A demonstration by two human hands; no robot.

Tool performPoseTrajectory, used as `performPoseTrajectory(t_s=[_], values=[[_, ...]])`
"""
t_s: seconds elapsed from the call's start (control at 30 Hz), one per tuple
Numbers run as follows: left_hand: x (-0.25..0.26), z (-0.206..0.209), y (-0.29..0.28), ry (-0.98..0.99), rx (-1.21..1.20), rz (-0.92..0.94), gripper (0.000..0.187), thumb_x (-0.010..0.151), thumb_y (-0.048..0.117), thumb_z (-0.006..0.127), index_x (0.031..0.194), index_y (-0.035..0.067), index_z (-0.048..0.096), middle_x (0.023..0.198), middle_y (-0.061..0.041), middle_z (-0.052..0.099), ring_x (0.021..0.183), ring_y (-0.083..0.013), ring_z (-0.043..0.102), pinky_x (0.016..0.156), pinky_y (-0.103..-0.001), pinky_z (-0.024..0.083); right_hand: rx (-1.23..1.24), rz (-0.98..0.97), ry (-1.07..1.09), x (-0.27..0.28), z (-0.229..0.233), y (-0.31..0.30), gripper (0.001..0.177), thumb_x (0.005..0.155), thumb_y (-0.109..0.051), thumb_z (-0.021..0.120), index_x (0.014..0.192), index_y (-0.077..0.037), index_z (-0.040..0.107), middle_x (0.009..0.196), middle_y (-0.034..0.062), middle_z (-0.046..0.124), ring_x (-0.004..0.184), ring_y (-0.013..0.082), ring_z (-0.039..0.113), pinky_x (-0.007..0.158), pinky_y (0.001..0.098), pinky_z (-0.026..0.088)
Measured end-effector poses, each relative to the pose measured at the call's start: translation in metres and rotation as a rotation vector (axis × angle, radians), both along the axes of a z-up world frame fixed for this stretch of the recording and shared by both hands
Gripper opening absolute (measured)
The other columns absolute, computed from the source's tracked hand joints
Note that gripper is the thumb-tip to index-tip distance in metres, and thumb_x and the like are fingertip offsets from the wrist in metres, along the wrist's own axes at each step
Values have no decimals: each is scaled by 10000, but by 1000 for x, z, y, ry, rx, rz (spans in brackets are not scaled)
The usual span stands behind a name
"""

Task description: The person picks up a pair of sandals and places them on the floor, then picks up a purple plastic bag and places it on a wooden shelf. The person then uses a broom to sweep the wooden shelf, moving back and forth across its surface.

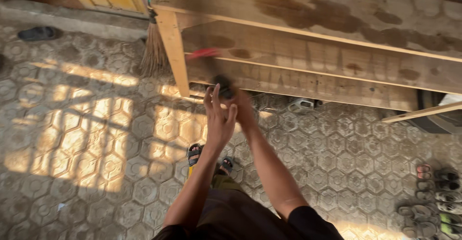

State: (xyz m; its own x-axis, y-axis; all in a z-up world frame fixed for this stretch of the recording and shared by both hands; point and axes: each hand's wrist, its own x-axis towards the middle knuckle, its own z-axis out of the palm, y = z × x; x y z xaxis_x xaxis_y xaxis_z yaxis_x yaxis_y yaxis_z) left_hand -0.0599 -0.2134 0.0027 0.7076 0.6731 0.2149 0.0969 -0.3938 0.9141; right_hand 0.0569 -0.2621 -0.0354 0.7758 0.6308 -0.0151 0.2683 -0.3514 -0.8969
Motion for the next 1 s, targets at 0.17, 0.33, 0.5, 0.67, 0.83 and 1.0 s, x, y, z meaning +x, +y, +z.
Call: performPoseTrajectory(t_s=[0.17, 0.33, 0.5, 0.67, 0.83, 1.0], values=[[7, 10, 13, -74, 60, 146, 649, 1003, 183, 613, 1573, 55, 330, 1618, -326, 96, 1503, -499, 222, 1179, -578, 368, -19, 210, -239, 12, 3, 32, 643, 857, -352, 760, 1408, -92, 553, 1277, 187, 693, 1093, 349, 699, 921, 457, 570], [59, -5, 30, -83, 101, -82, 636, 1066, 248, 586, 1588, 38, 289, 1636, -300, 220, 1544, -499, 267, 1214, -590, 348, -143, -207, 99, 81, 43, 48, 791, 754, -441, 747, 1465, -253, 454, 1185, 82, 711, 765, 347, 783, 711, 510, 628], [125, -7, 26, -21, 191, -328, 696, 1033, 304, 616, 1583, 58, 266, 1579, -289, 258, 1481, -468, 313, 1184, -611, 318, -350, -358, -254, 165, 27, 14, 727, 847, -463, 792, 1469, -235, 493, 1116, 147, 751, 963, 316, 743, 845, 500, 582], [152, 4, 32, -116, 121, -513, 667, 1032, 276, 604, 1594, 96, 293, 1568, -254, 317, 1472, -466, 359, 1172, -599, 358, -705, -652, -402, 215, -3, -122, 627, 912, -585, 777, 1407, -249, 593, 1194, 182, 696, 1051, 368, 706, 844, 508, 570], [164, 2, 46, -49, 76, -632, 647, 1028, 296, 592, 1583, 117, 312, 1560, -246, 318, 1451, -453, 387, 1149, -584, 375, -818, -1208, -332, 213, 41, -200, 736, 837, -488, 765, 1499, -309, 497, 1096, 173, 713, 997, 404, 681, 791, 588, 521], [182, -10, 52, 1, 57, -725, 643, 1050, 335, 559, 1589, 111, 291, 1598, -250, 297, 1467, -461, 370, 1179, -599, 356, -804, -1087, -214, 189, 69, -153, 646, 951, -493, 725, 1531, -310, 507, 1042, 174, 737, 955, 383, 713, 799, 552, 547]])
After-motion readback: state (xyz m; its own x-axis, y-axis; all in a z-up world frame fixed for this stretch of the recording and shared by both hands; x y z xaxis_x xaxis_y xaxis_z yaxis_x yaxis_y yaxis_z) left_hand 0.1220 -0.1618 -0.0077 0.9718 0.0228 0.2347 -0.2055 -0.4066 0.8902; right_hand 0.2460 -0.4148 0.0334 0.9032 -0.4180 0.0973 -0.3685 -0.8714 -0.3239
